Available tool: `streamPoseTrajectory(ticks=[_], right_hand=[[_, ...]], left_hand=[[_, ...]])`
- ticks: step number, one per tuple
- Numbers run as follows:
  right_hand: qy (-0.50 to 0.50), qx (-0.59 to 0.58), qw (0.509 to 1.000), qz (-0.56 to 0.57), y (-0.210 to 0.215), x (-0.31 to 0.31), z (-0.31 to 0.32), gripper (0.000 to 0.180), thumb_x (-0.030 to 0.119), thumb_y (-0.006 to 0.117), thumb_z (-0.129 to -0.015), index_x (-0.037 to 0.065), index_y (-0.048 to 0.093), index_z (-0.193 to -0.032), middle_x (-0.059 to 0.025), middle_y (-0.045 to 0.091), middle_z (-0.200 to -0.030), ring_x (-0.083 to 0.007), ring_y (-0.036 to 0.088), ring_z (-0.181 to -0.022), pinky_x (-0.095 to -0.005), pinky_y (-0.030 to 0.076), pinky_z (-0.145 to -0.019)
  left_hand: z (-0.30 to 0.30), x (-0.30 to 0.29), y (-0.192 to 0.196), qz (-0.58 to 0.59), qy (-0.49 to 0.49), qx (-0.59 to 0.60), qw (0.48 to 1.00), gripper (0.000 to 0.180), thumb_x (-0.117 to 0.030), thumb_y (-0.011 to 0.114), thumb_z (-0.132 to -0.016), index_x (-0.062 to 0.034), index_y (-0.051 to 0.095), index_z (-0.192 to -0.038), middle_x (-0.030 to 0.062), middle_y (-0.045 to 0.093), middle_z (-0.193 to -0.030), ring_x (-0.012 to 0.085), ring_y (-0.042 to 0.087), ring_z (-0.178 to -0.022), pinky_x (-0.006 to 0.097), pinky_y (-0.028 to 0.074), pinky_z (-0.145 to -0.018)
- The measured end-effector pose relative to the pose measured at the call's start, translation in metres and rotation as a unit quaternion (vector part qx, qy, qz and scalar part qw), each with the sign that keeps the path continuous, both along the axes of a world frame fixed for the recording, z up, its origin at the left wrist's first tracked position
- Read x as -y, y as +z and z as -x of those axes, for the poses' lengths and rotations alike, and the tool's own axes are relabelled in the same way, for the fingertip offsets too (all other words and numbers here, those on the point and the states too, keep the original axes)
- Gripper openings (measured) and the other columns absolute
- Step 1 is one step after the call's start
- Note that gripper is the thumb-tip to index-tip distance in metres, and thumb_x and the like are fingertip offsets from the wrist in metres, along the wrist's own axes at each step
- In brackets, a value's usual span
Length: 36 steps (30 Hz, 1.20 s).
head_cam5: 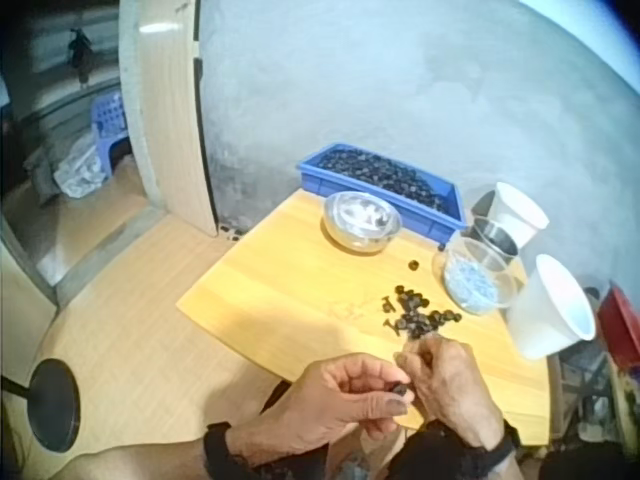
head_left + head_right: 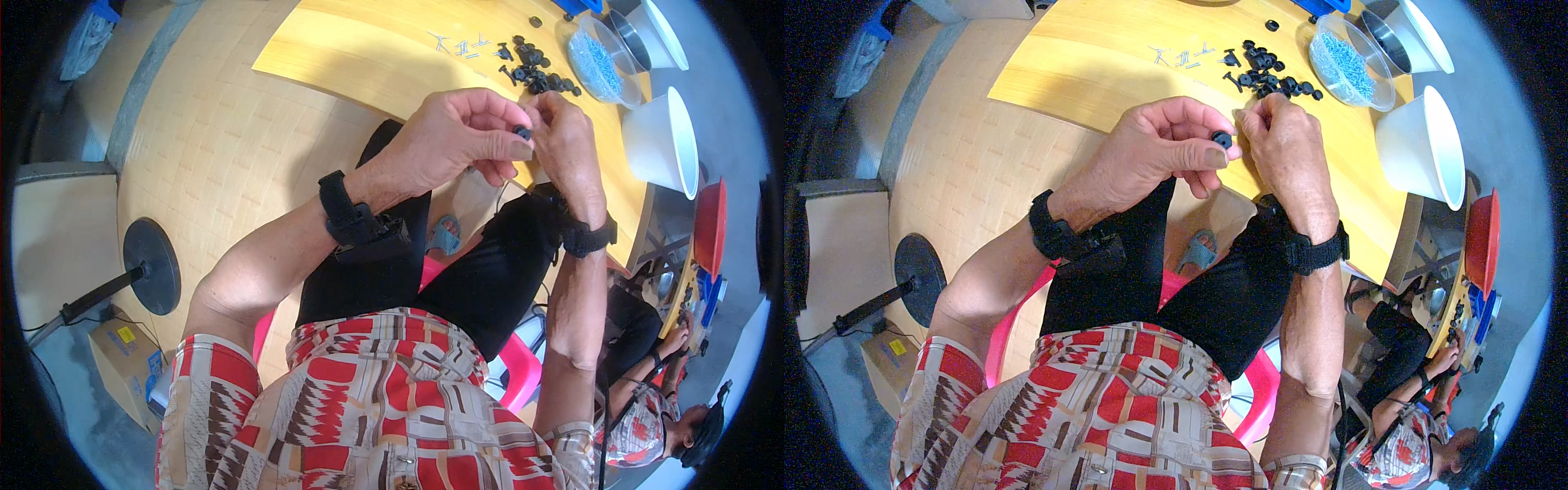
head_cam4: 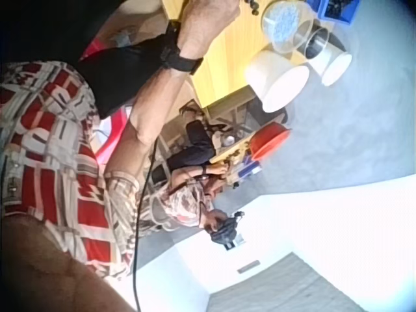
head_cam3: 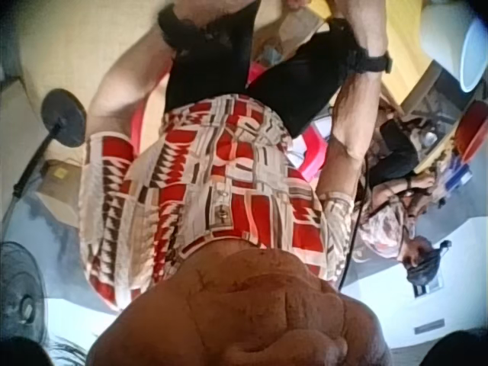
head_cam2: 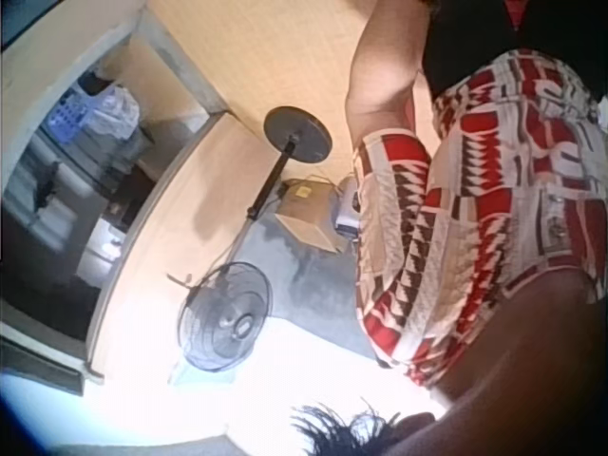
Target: Assembling small plastic components by hand at a workstation.
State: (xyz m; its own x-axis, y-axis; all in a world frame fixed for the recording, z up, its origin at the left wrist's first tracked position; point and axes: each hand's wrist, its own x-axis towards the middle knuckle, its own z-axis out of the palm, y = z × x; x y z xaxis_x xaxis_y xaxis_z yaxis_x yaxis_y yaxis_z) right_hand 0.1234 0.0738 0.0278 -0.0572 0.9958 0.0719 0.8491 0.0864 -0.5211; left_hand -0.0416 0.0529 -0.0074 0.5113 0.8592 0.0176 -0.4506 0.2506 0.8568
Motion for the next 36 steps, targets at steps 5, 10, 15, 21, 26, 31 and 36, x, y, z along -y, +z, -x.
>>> streamPoseTrajectory(ticks=[5,10,15,21,26,31,36], right_hand=[[-0.046,-0.225,0.973,-0.035,0.003,0.016,-0.005,0.014,0.011,0.063,-0.078,-0.001,0.058,-0.083,-0.0091,0.060,-0.067,-0.0135,0.057,-0.057,-0.0261,0.046,-0.053],[-0.065,-0.394,0.900,-0.174,0.015,0.059,0.008,0.019,0.003,0.065,-0.077,-0.002,0.057,-0.094,-0.0071,0.062,-0.079,-0.0088,0.057,-0.066,-0.0185,0.047,-0.058],[-0.078,-0.424,0.880,-0.199,0.005,0.082,0.006,0.018,0.001,0.064,-0.077,-0.002,0.058,-0.094,-0.0071,0.062,-0.084,-0.0095,0.058,-0.075,-0.0209,0.048,-0.068],[-0.083,-0.419,0.881,-0.204,-0.006,0.092,0.003,0.016,0.000,0.064,-0.077,-0.001,0.059,-0.093,-0.0062,0.062,-0.085,-0.0098,0.057,-0.075,-0.0208,0.047,-0.069],[-0.088,-0.371,0.895,-0.230,-0.013,0.104,-0.001,0.015,-0.002,0.064,-0.076,-0.001,0.059,-0.090,-0.0064,0.061,-0.084,-0.0098,0.057,-0.075,-0.0203,0.045,-0.069],[-0.064,-0.356,0.901,-0.239,-0.014,0.109,-0.005,0.014,-0.005,0.063,-0.076,-0.001,0.058,-0.088,-0.0074,0.061,-0.082,-0.0115,0.056,-0.075,-0.0218,0.045,-0.068],[-0.061,-0.358,0.893,-0.264,-0.015,0.109,-0.008,0.014,-0.006,0.062,-0.076,-0.001,0.058,-0.088,-0.0090,0.060,-0.083,-0.0130,0.056,-0.074,-0.0227,0.046,-0.068]], left_hand=[[-0.006,0.005,-0.001,-0.003,-0.015,0.000,1.000,0.024,-0.009,0.063,-0.079,-0.0021,0.055,-0.101,0.0076,0.065,-0.081,0.0116,0.061,-0.060,0.022,0.050,-0.052],[-0.008,0.014,-0.001,-0.008,-0.002,-0.005,1.000,0.025,-0.008,0.063,-0.080,-0.0022,0.055,-0.103,0.0080,0.065,-0.082,0.0108,0.061,-0.059,0.021,0.049,-0.052],[-0.016,0.023,0.004,-0.021,-0.004,-0.015,1.000,0.023,-0.007,0.062,-0.080,-0.0003,0.056,-0.101,0.0086,0.065,-0.080,0.0102,0.060,-0.058,0.020,0.048,-0.051],[-0.025,0.033,0.007,-0.038,-0.009,-0.033,0.999,0.022,-0.006,0.061,-0.081,0.0014,0.055,-0.100,0.0079,0.063,-0.076,0.0106,0.060,-0.058,0.020,0.048,-0.051],[-0.028,0.040,0.006,-0.028,-0.009,-0.038,0.999,0.021,-0.005,0.060,-0.081,0.0017,0.054,-0.100,0.0072,0.062,-0.072,0.0107,0.059,-0.057,0.020,0.048,-0.051],[-0.030,0.044,0.005,-0.020,-0.025,-0.024,0.999,0.021,-0.003,0.061,-0.080,0.0018,0.054,-0.099,0.0079,0.062,-0.074,0.0109,0.059,-0.058,0.021,0.049,-0.052],[-0.032,0.047,0.008,-0.023,-0.028,-0.038,0.999,0.024,-0.003,0.062,-0.079,0.0018,0.056,-0.102,0.0086,0.063,-0.075,0.0109,0.060,-0.059,0.021,0.050,-0.053]])
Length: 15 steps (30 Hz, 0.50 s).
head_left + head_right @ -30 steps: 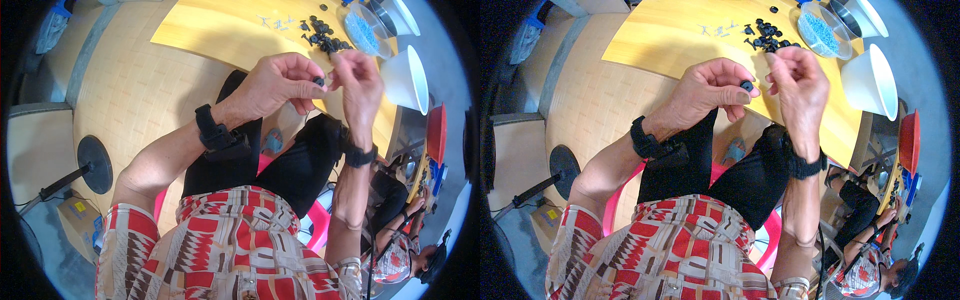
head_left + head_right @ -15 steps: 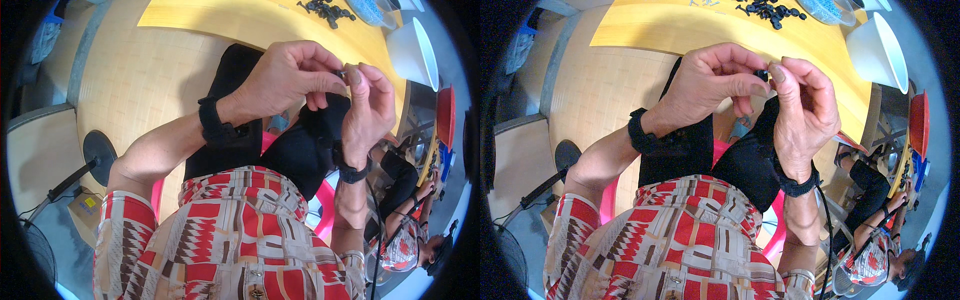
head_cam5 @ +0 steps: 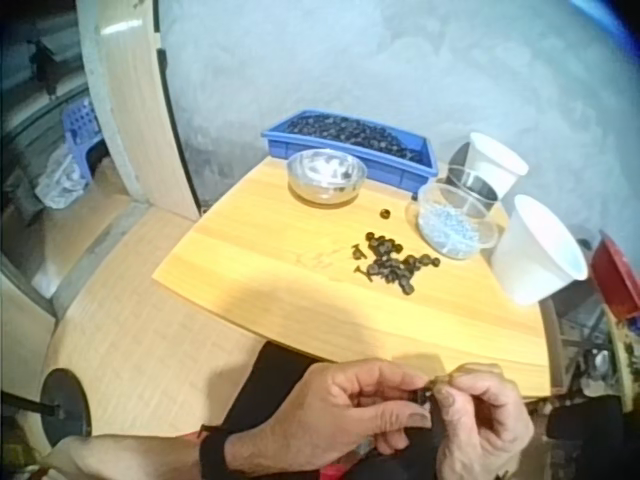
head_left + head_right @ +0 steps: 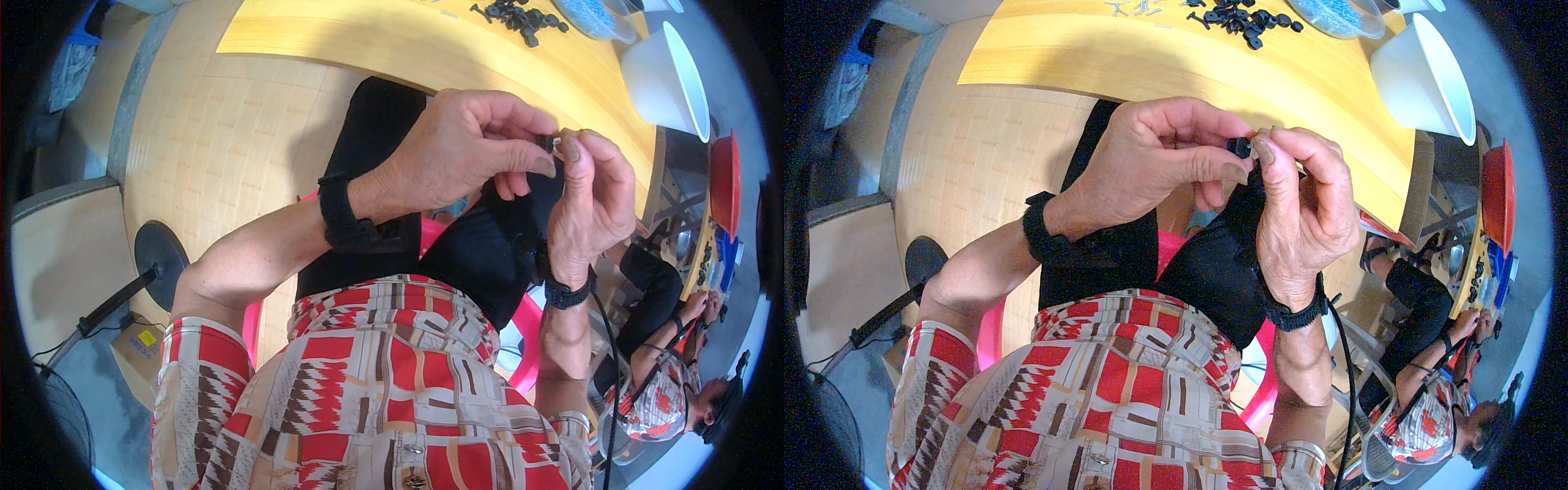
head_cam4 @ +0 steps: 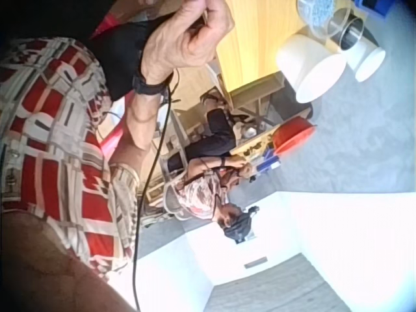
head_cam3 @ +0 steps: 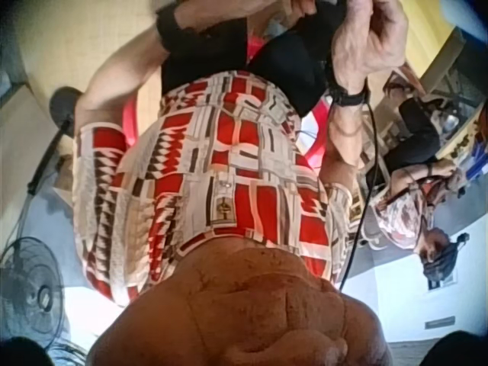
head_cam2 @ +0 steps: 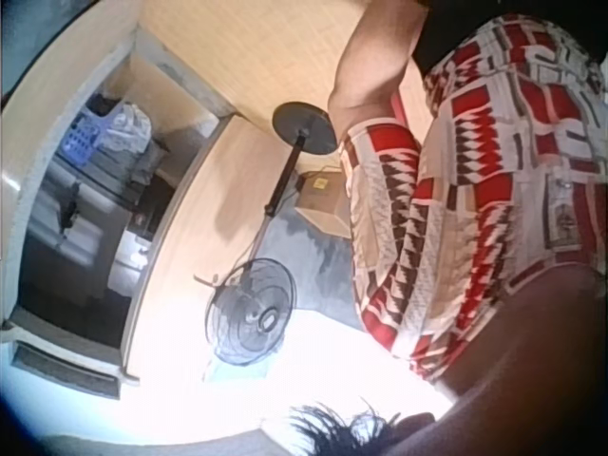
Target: Assembling small plastic components by hand at a workstation.
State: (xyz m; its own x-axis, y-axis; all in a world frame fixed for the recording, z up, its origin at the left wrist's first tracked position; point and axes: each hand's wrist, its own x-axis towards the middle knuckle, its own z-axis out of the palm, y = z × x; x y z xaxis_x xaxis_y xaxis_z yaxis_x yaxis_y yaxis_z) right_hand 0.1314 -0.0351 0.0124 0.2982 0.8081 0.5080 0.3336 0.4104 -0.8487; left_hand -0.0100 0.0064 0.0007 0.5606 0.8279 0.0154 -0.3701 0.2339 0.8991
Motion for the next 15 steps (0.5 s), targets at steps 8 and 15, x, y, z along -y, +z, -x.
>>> streamPoseTrajectory(ticks=[8,15], right_hand=[[-0.007,0.028,0.999,-0.019,0.000,0.003,0.001,0.015,-0.007,0.062,-0.075,-0.001,0.058,-0.088,-0.0098,0.060,-0.082,-0.0146,0.056,-0.075,-0.0246,0.046,-0.068],[0.020,0.118,0.992,-0.041,-0.001,0.002,-0.008,0.017,-0.003,0.063,-0.075,-0.002,0.060,-0.091,-0.0099,0.061,-0.080,-0.0177,0.057,-0.077,-0.0275,0.046,-0.070]], left_hand=[[-0.002,0.002,0.002,0.007,0.004,-0.007,1.000,0.022,-0.004,0.061,-0.080,0.0025,0.057,-0.101,0.0080,0.062,-0.074,0.0103,0.059,-0.059,0.020,0.050,-0.053],[-0.001,-0.002,-0.004,-0.001,-0.001,0.001,1.000,0.021,-0.006,0.062,-0.080,0.0013,0.058,-0.100,0.0062,0.061,-0.070,0.0099,0.059,-0.058,0.020,0.049,-0.052]])
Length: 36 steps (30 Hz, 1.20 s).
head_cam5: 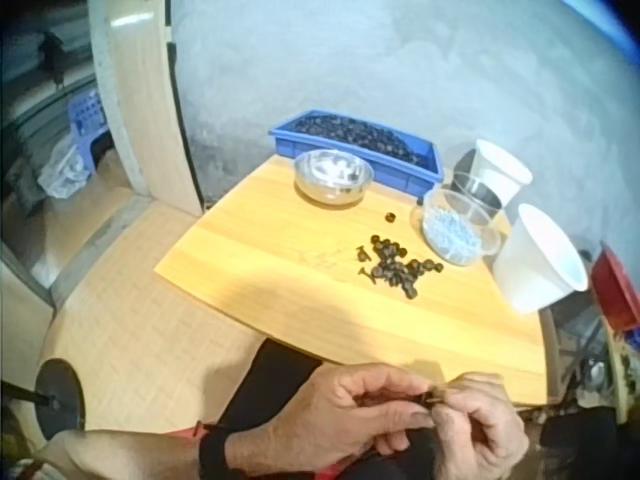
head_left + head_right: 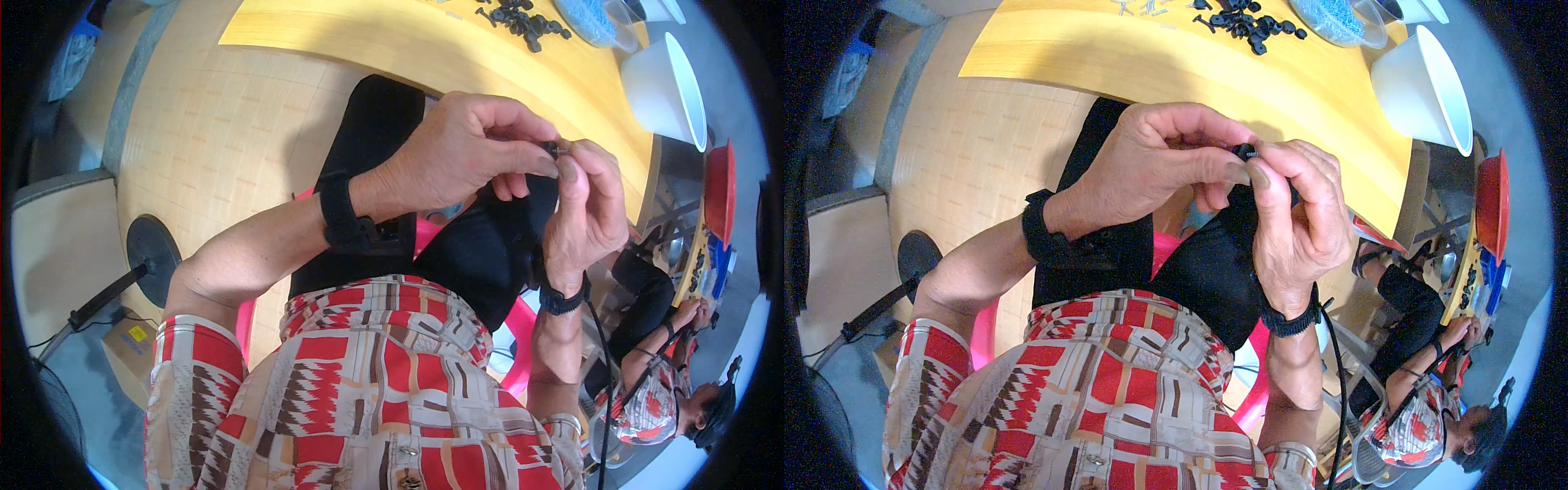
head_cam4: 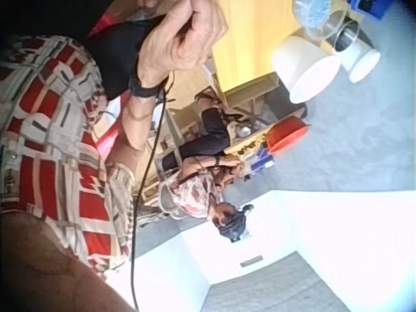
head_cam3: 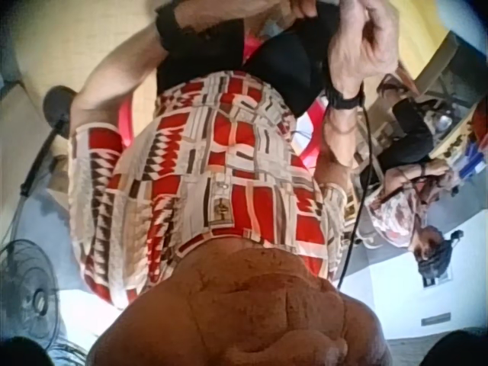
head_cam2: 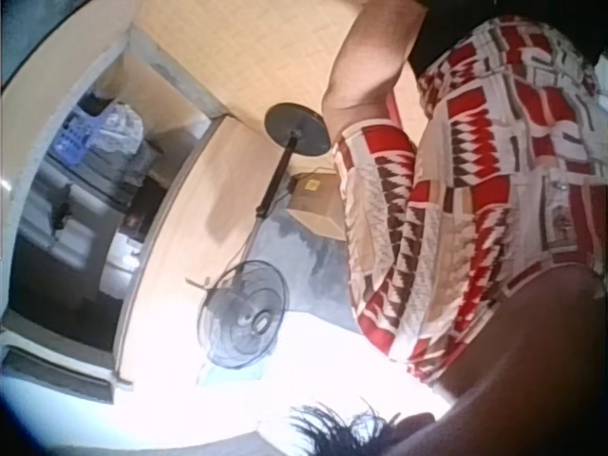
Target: Assembling small plastic components by hand at a workstation.
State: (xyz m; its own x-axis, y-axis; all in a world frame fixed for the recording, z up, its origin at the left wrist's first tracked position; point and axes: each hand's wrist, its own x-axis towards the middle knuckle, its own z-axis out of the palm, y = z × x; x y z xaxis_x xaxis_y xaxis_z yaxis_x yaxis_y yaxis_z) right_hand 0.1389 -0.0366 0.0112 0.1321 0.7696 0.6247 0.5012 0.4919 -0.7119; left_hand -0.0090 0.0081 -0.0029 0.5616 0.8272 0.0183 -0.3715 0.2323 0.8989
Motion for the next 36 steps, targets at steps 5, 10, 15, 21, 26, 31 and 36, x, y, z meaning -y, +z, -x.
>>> streamPoseTrajectory(ticks=[5,10,15,21,26,31,36], right_hand=[[-0.021,-0.160,0.983,0.091,0.010,0.000,0.001,0.022,0.009,0.056,-0.085,-0.003,0.057,-0.103,-0.0104,0.061,-0.081,-0.0157,0.057,-0.075,-0.0268,0.047,-0.070],[-0.082,-0.127,0.981,0.120,0.015,-0.020,-0.013,0.024,0.013,0.055,-0.087,-0.003,0.058,-0.104,-0.0100,0.061,-0.083,-0.0127,0.057,-0.072,-0.0246,0.048,-0.065],[-0.106,0.067,0.982,0.143,0.009,-0.054,-0.029,0.017,0.012,0.058,-0.084,0.000,0.063,-0.096,-0.0068,0.063,-0.086,-0.0117,0.057,-0.072,-0.0262,0.047,-0.065],[-0.087,0.239,0.945,0.206,0.014,-0.090,-0.021,0.019,0.009,0.060,-0.078,0.000,0.062,-0.095,-0.0174,0.062,-0.086,-0.0239,0.061,-0.071,-0.0309,0.048,-0.067],[-0.066,0.289,0.928,0.226,0.016,-0.110,-0.020,0.023,0.012,0.061,-0.077,-0.001,0.062,-0.096,-0.0170,0.063,-0.080,-0.0238,0.062,-0.070,-0.0321,0.048,-0.066],[-0.088,0.297,0.921,0.237,0.018,-0.127,-0.032,0.021,0.008,0.058,-0.077,0.000,0.062,-0.096,-0.0169,0.063,-0.082,-0.0239,0.062,-0.072,-0.0321,0.048,-0.067],[-0.001,0.316,0.933,0.174,0.020,-0.138,-0.032,0.021,0.001,0.054,-0.075,0.000,0.063,-0.095,-0.0167,0.063,-0.085,-0.0251,0.061,-0.075,-0.0338,0.047,-0.069]], left_hand=[[0.000,-0.008,-0.003,0.037,-0.008,0.015,0.999,0.020,-0.008,0.062,-0.081,0.0001,0.059,-0.099,0.0048,0.061,-0.068,0.0095,0.059,-0.058,0.020,0.048,-0.051],[0.000,-0.010,-0.002,0.033,-0.020,0.020,0.999,0.023,-0.009,0.062,-0.081,-0.0004,0.057,-0.101,0.0056,0.062,-0.073,0.0092,0.058,-0.057,0.020,0.048,-0.049],[0.006,-0.013,-0.008,0.059,-0.014,0.028,0.998,0.023,-0.010,0.061,-0.082,-0.0004,0.056,-0.102,0.0081,0.064,-0.083,0.0092,0.059,-0.058,0.020,0.049,-0.050],[0.013,-0.023,-0.009,0.083,-0.004,0.005,0.997,0.023,-0.011,0.061,-0.082,0.0005,0.056,-0.102,0.0057,0.062,-0.078,0.0086,0.059,-0.059,0.020,0.049,-0.051],[0.016,-0.029,-0.008,0.077,0.012,0.013,0.997,0.024,-0.011,0.061,-0.082,0.0009,0.056,-0.102,0.0040,0.061,-0.075,0.0084,0.059,-0.059,0.019,0.049,-0.052],[0.019,-0.031,-0.005,0.076,0.024,0.000,0.997,0.025,-0.011,0.060,-0.082,0.0014,0.055,-0.103,0.0041,0.060,-0.075,0.0080,0.058,-0.060,0.019,0.049,-0.052],[0.018,-0.030,-0.006,0.085,0.029,0.003,0.996,0.027,-0.012,0.061,-0.082,0.0015,0.055,-0.104,0.0037,0.059,-0.074,0.0077,0.058,-0.059,0.019,0.048,-0.051]])
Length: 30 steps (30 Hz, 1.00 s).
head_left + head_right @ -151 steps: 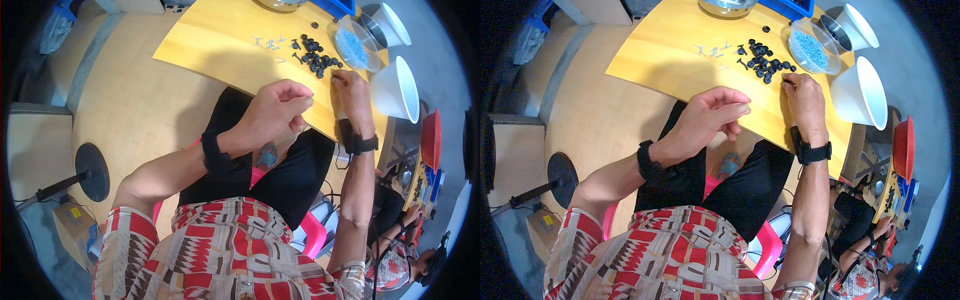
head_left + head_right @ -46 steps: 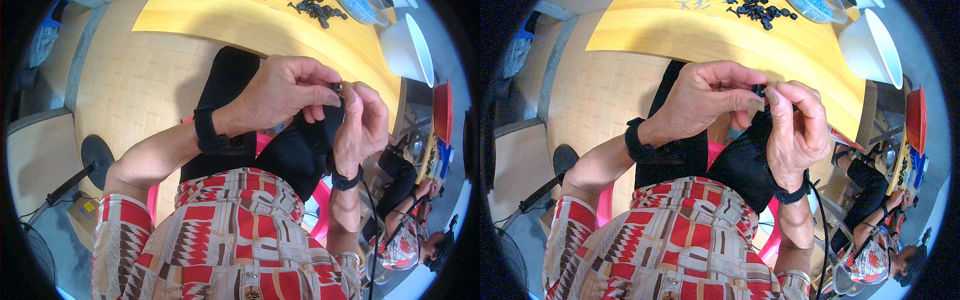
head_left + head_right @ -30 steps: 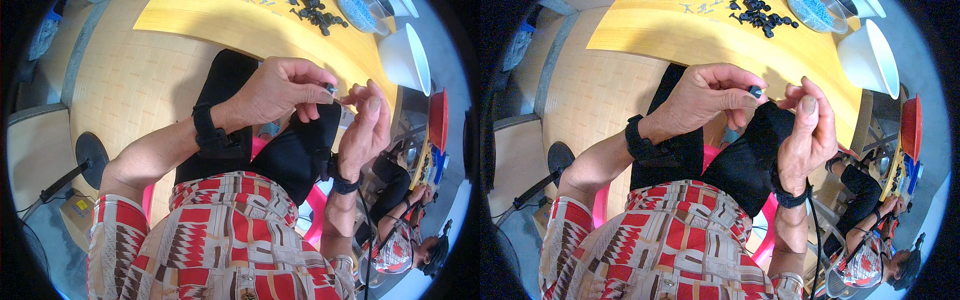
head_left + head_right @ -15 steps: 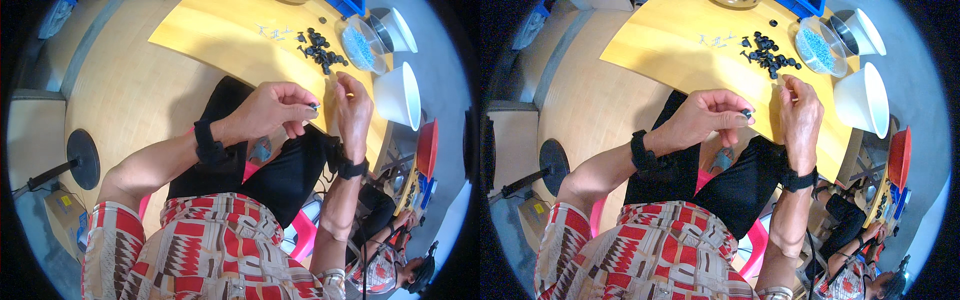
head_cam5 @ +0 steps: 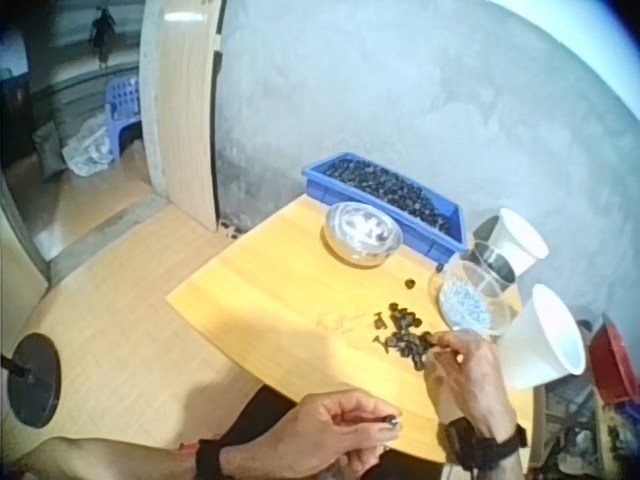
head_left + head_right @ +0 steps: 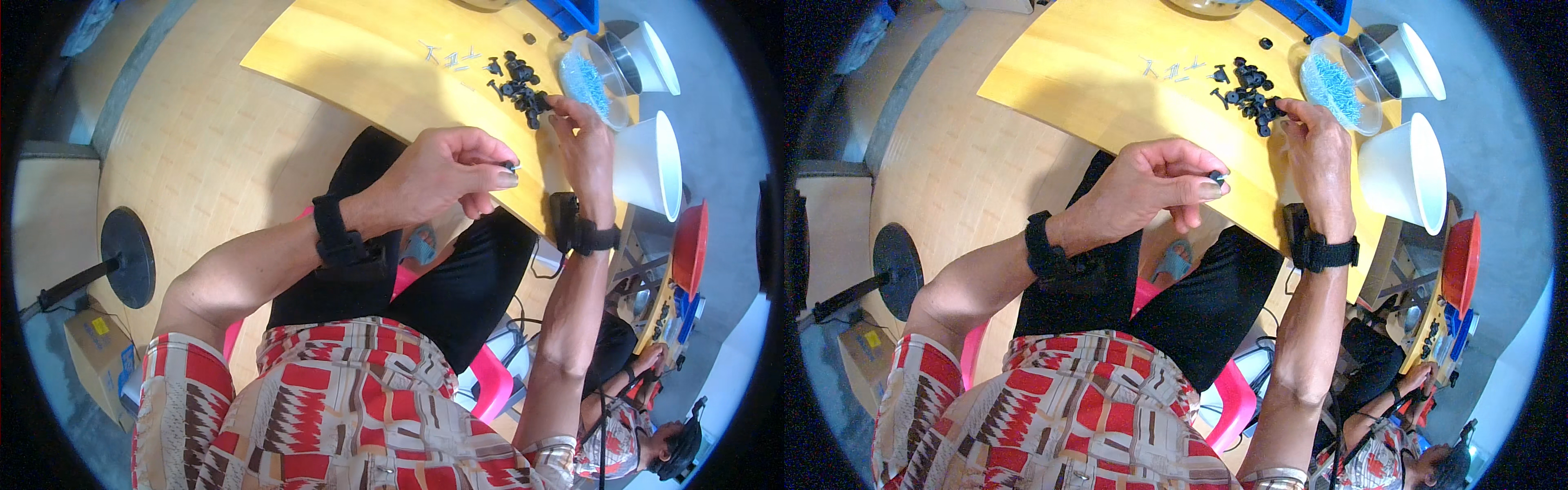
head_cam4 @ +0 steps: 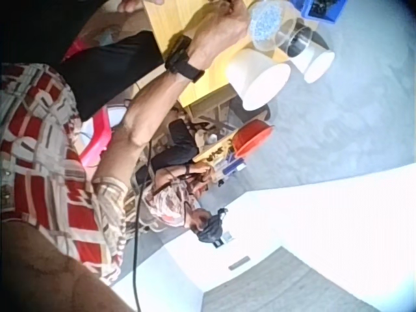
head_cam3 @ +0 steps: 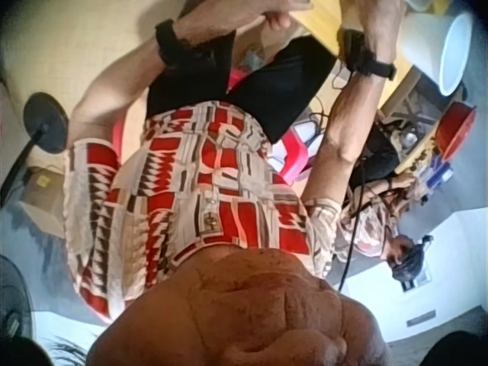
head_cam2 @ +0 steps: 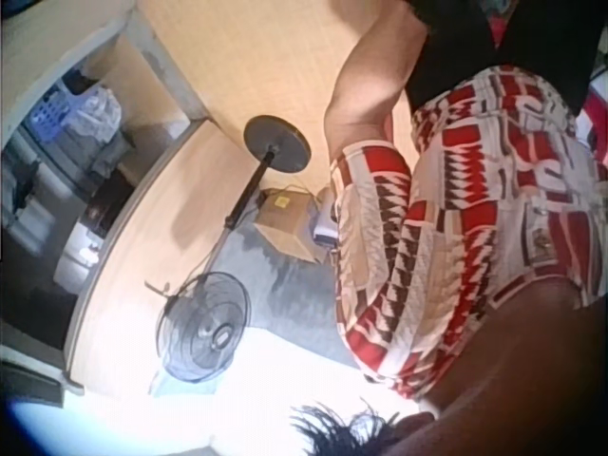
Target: Assembling small plastic components by hand at a workstation.
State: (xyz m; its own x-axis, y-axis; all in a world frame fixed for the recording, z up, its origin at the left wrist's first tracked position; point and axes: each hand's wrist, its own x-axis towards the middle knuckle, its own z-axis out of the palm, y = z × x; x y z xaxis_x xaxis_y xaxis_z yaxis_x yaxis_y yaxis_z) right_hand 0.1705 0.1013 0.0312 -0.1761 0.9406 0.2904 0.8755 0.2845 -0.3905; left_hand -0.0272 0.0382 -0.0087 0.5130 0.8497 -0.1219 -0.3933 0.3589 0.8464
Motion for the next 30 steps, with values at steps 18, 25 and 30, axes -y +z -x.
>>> streamPoseTrajectory(ticks=[18,25,30], right_hand=[[-0.056,-0.407,0.908,0.075,0.016,0.076,0.030,0.019,0.006,0.057,-0.078,-0.004,0.058,-0.095,-0.0067,0.060,-0.079,-0.0104,0.055,-0.061,-0.0215,0.046,-0.055],[-0.016,-0.514,0.848,0.131,0.005,0.126,0.011,0.020,0.010,0.052,-0.082,-0.005,0.055,-0.096,-0.0108,0.061,-0.081,-0.0127,0.054,-0.058,-0.0229,0.046,-0.053],[-0.027,-0.644,0.745,0.172,-0.002,0.150,0.011,0.024,0.014,0.049,-0.084,-0.004,0.052,-0.101,-0.0131,0.059,-0.082,-0.0151,0.055,-0.059,-0.0252,0.047,-0.050]], left_hand=[[-0.008,0.011,-0.006,-0.052,0.002,-0.001,0.999,0.020,-0.006,0.060,-0.081,0.0005,0.056,-0.100,0.0048,0.061,-0.077,0.0088,0.059,-0.059,0.019,0.049,-0.051],[-0.016,0.023,-0.004,-0.068,-0.028,0.019,0.997,0.022,-0.005,0.061,-0.080,0.0007,0.056,-0.101,0.0057,0.062,-0.079,0.0093,0.059,-0.060,0.019,0.049,-0.051],[-0.020,0.028,-0.003,-0.034,-0.077,0.050,0.995,0.024,-0.006,0.062,-0.080,0.0004,0.055,-0.102,0.0071,0.063,-0.083,0.0099,0.059,-0.058,0.020,0.048,-0.050]])
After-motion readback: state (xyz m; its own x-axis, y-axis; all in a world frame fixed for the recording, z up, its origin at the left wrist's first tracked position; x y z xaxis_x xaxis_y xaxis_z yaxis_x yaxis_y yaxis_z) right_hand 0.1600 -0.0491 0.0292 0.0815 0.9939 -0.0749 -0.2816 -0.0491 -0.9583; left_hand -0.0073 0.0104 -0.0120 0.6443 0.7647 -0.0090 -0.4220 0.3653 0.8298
